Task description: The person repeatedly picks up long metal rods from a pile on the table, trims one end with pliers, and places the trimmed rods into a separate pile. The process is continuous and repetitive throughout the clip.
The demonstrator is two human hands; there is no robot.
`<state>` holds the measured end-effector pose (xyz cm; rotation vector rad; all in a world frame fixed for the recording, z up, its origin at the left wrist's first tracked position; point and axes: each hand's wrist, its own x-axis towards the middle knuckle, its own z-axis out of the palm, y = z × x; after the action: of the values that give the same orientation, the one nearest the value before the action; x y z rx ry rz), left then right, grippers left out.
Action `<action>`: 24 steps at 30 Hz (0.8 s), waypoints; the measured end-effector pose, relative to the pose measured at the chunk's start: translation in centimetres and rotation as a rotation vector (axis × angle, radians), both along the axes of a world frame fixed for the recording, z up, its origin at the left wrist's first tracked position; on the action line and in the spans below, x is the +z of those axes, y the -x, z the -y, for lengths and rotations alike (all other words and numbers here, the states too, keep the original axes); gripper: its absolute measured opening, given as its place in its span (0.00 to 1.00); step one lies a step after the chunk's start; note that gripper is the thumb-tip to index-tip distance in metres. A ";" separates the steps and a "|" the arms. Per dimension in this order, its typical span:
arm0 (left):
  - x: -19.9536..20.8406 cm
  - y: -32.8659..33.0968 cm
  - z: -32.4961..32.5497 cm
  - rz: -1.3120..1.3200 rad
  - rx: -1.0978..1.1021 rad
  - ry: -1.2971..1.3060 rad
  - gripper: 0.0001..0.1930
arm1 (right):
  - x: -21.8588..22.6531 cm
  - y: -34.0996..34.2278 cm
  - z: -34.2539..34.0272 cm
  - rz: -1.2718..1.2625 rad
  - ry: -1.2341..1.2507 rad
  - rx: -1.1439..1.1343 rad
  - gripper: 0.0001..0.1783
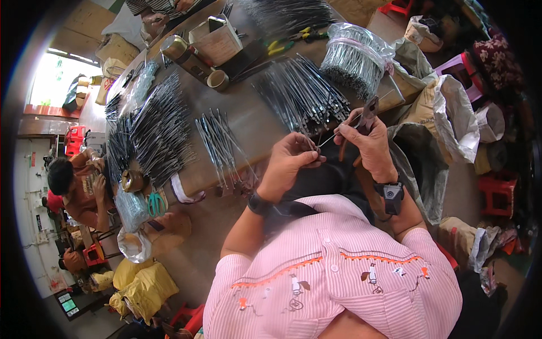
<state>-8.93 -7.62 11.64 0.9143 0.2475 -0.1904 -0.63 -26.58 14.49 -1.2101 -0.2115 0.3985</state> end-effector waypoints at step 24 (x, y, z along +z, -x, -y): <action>0.9 0.6 -0.2 0.044 -0.336 -0.342 0.12 | -1.7 -0.5 -0.2 -0.131 0.078 0.129 0.14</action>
<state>-9.48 -7.46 12.53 1.2974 0.0835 -0.4479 -0.10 -26.38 12.83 -1.2457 -0.1627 0.6016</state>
